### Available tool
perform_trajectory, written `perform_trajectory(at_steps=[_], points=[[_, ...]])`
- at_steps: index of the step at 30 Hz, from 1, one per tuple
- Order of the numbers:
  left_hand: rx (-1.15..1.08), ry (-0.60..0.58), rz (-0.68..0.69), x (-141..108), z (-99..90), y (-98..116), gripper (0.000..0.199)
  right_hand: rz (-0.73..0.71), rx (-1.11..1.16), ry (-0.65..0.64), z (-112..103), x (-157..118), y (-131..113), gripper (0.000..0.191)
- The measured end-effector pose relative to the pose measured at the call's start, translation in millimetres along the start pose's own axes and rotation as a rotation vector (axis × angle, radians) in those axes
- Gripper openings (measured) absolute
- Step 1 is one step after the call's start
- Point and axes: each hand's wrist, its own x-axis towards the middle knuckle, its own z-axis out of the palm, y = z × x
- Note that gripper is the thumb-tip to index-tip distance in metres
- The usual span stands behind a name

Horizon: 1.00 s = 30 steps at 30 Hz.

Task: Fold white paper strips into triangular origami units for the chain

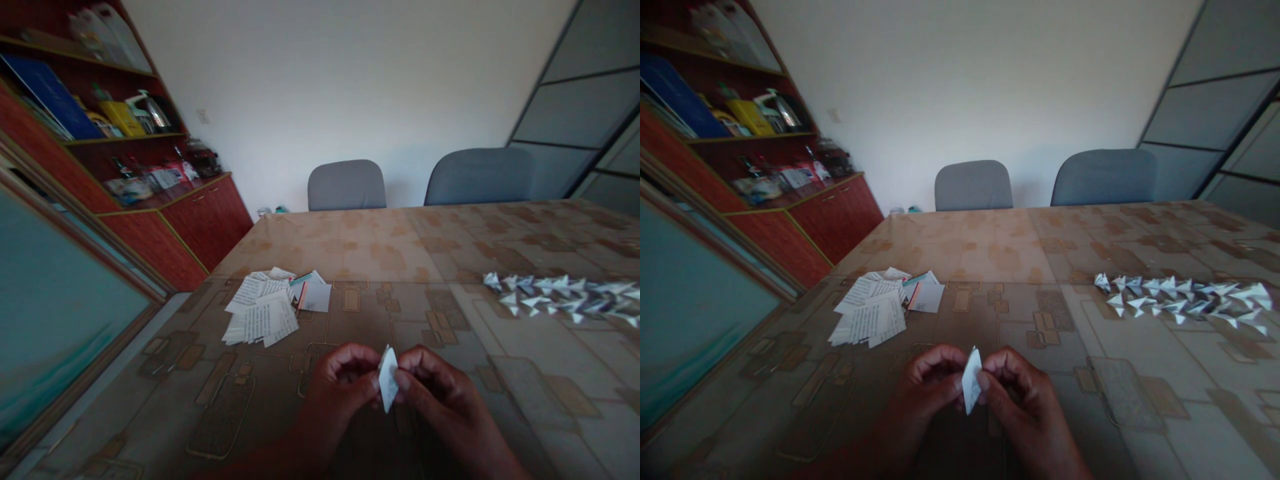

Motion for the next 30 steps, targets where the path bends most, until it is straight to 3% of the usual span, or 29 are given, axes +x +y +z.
perform_trajectory(at_steps=[6, 11, 20, 24, 30], points=[[-0.088, 0.011, -0.048, 2.7, 0.3, 1.0, 0.028, 0.001, 0.014, -0.029, -0.4, -0.8, 0.9, 0.025], [-0.066, 0.011, 0.000, 3.5, -1.1, 0.1, 0.032, 0.013, -0.036, -0.020, -1.1, -1.6, 0.4, 0.023], [0.190, 0.043, 0.123, -5.9, 4.6, 4.3, 0.012, -0.012, -0.074, 0.045, 0.0, -1.8, 6.8, 0.026], [0.323, 0.122, 0.121, -8.4, 11.1, 11.9, 0.010, -0.006, -0.105, 0.025, -0.7, -1.4, 6.6, 0.026], [0.517, 0.203, 0.226, -9.4, 12.3, 13.5, 0.006, -0.033, -0.077, 0.027, -1.3, -3.9, 7.9, 0.014]])
